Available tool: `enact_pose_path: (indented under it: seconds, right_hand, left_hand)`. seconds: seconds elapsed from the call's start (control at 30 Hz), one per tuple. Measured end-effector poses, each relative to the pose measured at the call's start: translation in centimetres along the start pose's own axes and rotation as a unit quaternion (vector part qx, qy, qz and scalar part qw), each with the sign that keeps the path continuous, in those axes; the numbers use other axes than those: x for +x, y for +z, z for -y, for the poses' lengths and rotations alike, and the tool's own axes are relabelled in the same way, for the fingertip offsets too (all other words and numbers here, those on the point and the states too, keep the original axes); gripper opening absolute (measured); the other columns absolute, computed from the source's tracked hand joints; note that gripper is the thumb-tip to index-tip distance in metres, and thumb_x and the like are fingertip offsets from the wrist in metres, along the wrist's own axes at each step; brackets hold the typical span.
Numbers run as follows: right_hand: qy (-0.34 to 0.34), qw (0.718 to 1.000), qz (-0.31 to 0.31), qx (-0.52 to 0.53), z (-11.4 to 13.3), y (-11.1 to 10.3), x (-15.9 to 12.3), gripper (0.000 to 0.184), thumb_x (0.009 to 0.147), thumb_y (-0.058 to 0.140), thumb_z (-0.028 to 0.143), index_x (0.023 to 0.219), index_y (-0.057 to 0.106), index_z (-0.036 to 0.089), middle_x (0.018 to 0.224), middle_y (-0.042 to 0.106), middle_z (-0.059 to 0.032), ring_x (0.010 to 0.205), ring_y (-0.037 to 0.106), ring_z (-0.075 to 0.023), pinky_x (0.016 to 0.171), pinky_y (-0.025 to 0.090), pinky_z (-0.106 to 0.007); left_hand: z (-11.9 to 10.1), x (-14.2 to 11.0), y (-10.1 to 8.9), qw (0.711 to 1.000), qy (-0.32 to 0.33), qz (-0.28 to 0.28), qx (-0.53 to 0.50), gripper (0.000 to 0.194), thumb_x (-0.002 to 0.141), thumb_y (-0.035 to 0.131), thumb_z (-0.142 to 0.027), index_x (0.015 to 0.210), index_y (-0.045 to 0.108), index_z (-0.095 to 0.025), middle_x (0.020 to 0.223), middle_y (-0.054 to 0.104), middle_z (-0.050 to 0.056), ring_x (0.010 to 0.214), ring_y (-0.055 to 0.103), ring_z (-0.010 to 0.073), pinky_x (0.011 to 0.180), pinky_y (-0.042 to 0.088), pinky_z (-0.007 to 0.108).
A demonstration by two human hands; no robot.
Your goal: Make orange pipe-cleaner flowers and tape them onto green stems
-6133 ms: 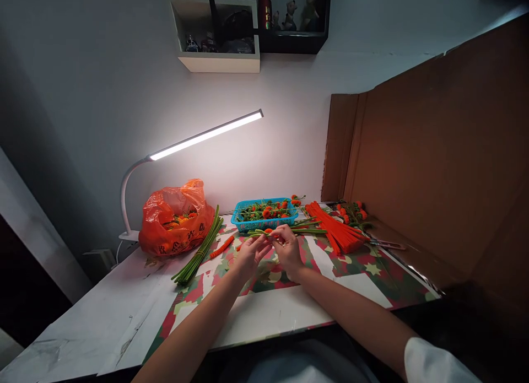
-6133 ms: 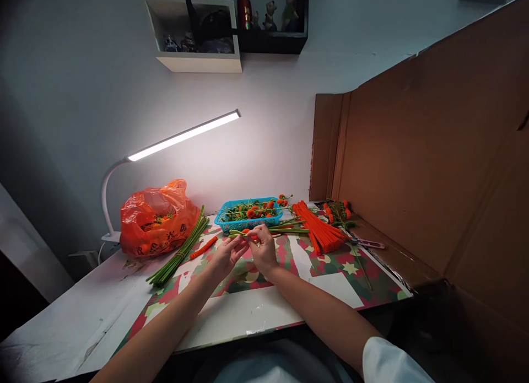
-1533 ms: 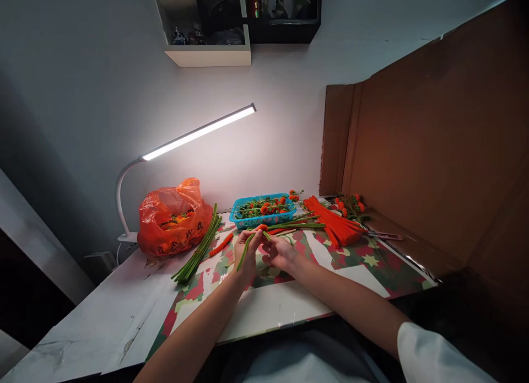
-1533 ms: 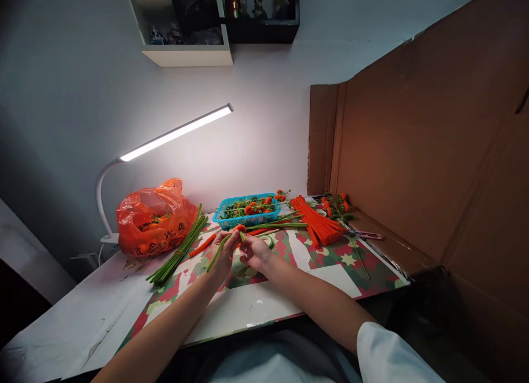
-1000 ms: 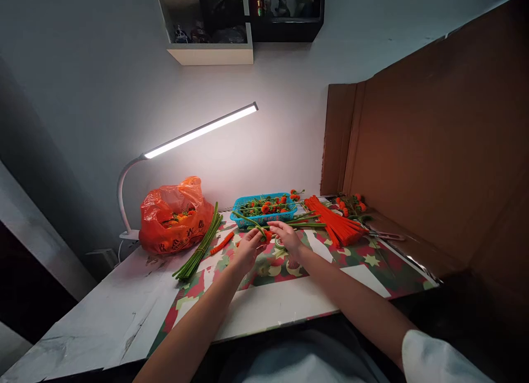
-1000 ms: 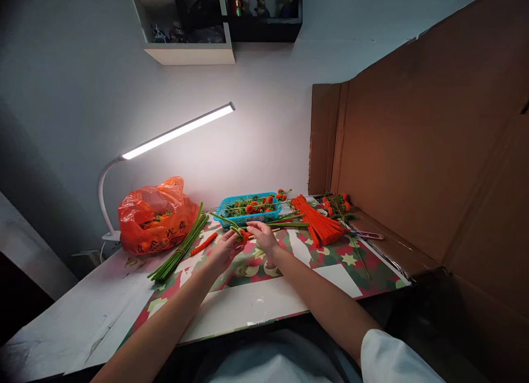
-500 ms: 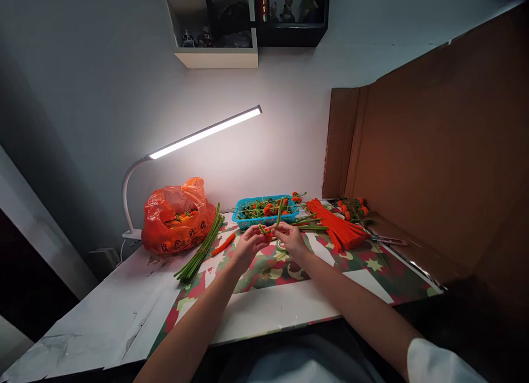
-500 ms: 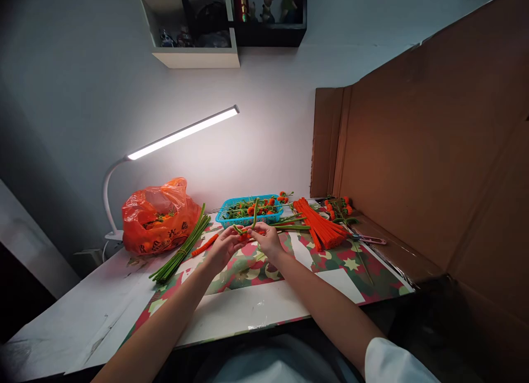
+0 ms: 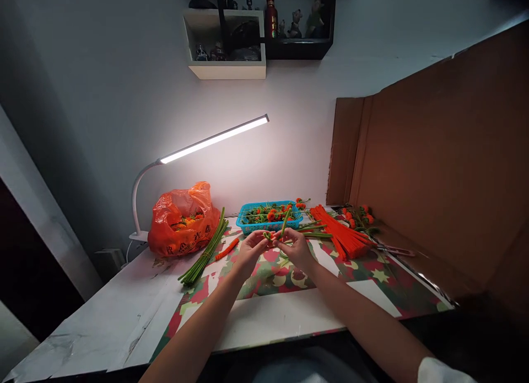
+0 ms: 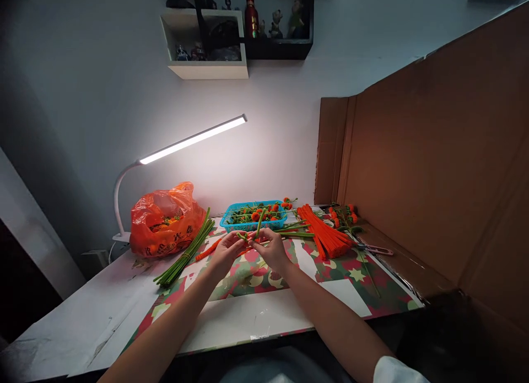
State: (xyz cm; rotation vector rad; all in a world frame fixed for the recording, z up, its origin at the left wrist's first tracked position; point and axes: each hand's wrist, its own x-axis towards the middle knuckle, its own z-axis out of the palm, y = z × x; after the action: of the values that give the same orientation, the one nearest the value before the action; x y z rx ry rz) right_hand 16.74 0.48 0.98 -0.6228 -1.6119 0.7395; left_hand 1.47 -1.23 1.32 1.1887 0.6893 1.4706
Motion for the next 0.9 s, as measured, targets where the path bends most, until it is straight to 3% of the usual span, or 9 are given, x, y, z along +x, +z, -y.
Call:
enact_pose_path:
  seconds: [0.4, 0.63, 0.9]
  right_hand:
    - [-0.081, 0.995, -0.034, -0.046, 1.0, 0.2, -0.7, 0.009, 0.074, 0.07, 0.029, 0.07, 0.066, 0.022, 0.074, 0.067, -0.0029, 0.078, 0.059, -0.0193, 0.074, 0.046, -0.034]
    - [-0.085, 0.994, -0.046, -0.06, 1.1, 0.2, -0.8, 0.015, 0.074, 0.07, 0.029, 0.063, 0.062, 0.021, 0.073, 0.068, -0.0036, 0.076, 0.059, -0.0197, 0.073, 0.046, -0.034]
    - [-0.106, 0.985, -0.041, -0.126, 1.4, 1.5, -1.8, 0.007, 0.074, 0.066, 0.022, 0.068, 0.069, 0.023, 0.071, 0.068, -0.0033, 0.073, 0.059, -0.0207, 0.069, 0.045, -0.034]
  left_hand:
    - [0.3, 0.1, -0.6, 1.0, 0.025, -0.002, 0.003, 0.024, 0.064, 0.077, -0.029, 0.08, 0.064, -0.018, 0.079, 0.071, 0.002, 0.071, 0.065, 0.0146, 0.072, 0.052, 0.027]
    - [0.4, 0.1, -0.9, 0.999, 0.028, 0.003, 0.045, 0.023, 0.065, 0.076, -0.032, 0.08, 0.069, -0.015, 0.077, 0.072, 0.005, 0.071, 0.066, 0.0178, 0.074, 0.052, 0.032]
    - [0.3, 0.1, -0.6, 0.995, 0.009, -0.031, 0.09, 0.027, 0.059, 0.079, -0.035, 0.074, 0.071, -0.014, 0.07, 0.07, 0.004, 0.063, 0.063, 0.0161, 0.064, 0.05, 0.028]
